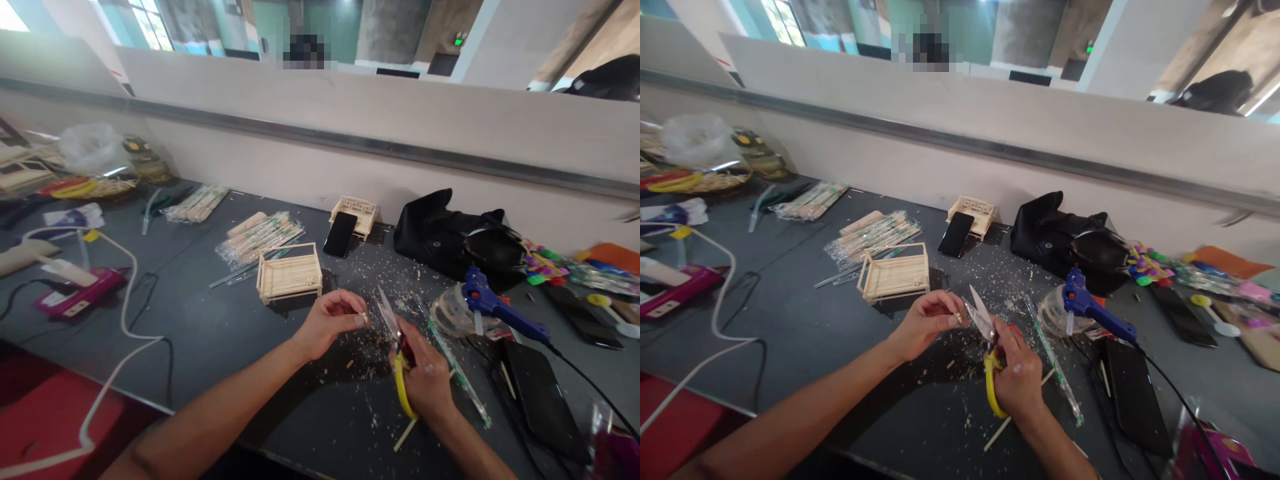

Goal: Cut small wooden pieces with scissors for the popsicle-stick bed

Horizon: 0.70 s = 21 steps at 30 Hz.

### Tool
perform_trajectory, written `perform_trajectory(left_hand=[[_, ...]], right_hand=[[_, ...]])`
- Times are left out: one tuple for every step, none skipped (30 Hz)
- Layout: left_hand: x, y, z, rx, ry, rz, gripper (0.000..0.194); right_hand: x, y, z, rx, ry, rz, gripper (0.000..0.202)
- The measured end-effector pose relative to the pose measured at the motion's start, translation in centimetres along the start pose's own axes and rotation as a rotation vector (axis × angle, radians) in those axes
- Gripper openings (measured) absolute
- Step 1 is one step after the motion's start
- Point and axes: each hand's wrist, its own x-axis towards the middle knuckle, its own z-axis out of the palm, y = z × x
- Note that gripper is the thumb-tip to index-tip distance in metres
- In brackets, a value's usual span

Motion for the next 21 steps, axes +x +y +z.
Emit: perform_trajectory(left_hand=[[0.04,0.07,-0.01,-0.008,-0.004,-0.002,0.025],[0.07,0.13,-0.03,-0.018,-0.009,-0.003,0.025],[0.09,0.15,-0.05,-0.026,-0.014,-0.003,0.025],[0.1,0.17,-0.06,-0.033,-0.018,-0.003,0.024],[0.11,0.16,-0.07,-0.04,-0.02,-0.004,0.024],[0.1,0.15,-0.08,-0.046,-0.02,-0.004,0.024],[0.1,0.14,-0.09,-0.049,-0.021,-0.004,0.024],[0.09,0.12,-0.1,-0.049,-0.023,-0.002,0.023],[0.09,0.11,-0.12,-0.046,-0.025,0.001,0.024],[0.09,0.09,-0.13,-0.041,-0.028,0.004,0.025],[0.09,0.08,-0.15,-0.039,-0.028,0.007,0.026],[0.1,0.06,-0.16,-0.038,-0.027,0.004,0.027],[0.11,0.06,-0.18,-0.042,-0.024,-0.002,0.029],[0.12,0.05,-0.18,-0.048,-0.022,-0.009,0.031],[0.14,0.05,-0.18,-0.053,-0.019,-0.016,0.033],[0.15,0.06,-0.18,-0.055,-0.016,-0.024,0.034],[0.16,0.08,-0.17,-0.053,-0.013,-0.03,0.035],[0.17,0.09,-0.17,-0.048,-0.01,-0.031,0.036],[0.18,0.11,-0.16,-0.043,-0.007,-0.03,0.035],[0.18,0.12,-0.17,-0.037,-0.005,-0.03,0.034],[0.19,0.13,-0.18,-0.034,-0.004,-0.029,0.034]], right_hand=[[0.04,0.1,-0.02,-0.004,-0.001,0.011,0.042],[0.06,0.17,-0.04,-0.011,-0.005,0.019,0.041],[0.07,0.2,-0.05,-0.015,-0.012,0.022,0.04],[0.07,0.18,-0.05,-0.017,-0.019,0.02,0.04],[0.08,0.11,-0.05,-0.014,-0.028,0.01,0.041],[0.09,-0.01,-0.04,-0.007,-0.041,-0.005,0.042],[0.1,-0.15,-0.04,0.0,-0.054,-0.021,0.043],[0.1,-0.3,-0.03,0.007,-0.07,-0.034,0.045],[0.09,-0.43,-0.02,0.009,-0.085,-0.042,0.046],[0.07,-0.53,-0.01,0.008,-0.099,-0.044,0.048],[0.03,-0.59,-0.01,0.004,-0.113,-0.04,0.049],[-0.01,-0.61,0.0,-0.004,-0.119,-0.036,0.05],[-0.06,-0.6,-0.01,-0.015,-0.121,-0.034,0.052],[-0.11,-0.56,-0.02,-0.03,-0.118,-0.037,0.053],[-0.13,-0.52,-0.04,-0.046,-0.111,-0.043,0.054],[-0.14,-0.49,-0.07,-0.066,-0.101,-0.053,0.054],[-0.12,-0.48,-0.1,-0.087,-0.091,-0.066,0.053],[-0.08,-0.49,-0.15,-0.105,-0.083,-0.08,0.051],[-0.03,-0.52,-0.19,-0.12,-0.077,-0.092,0.049],[0.02,-0.55,-0.24,-0.131,-0.071,-0.102,0.048],[0.07,-0.59,-0.28,-0.137,-0.065,-0.11,0.047]])
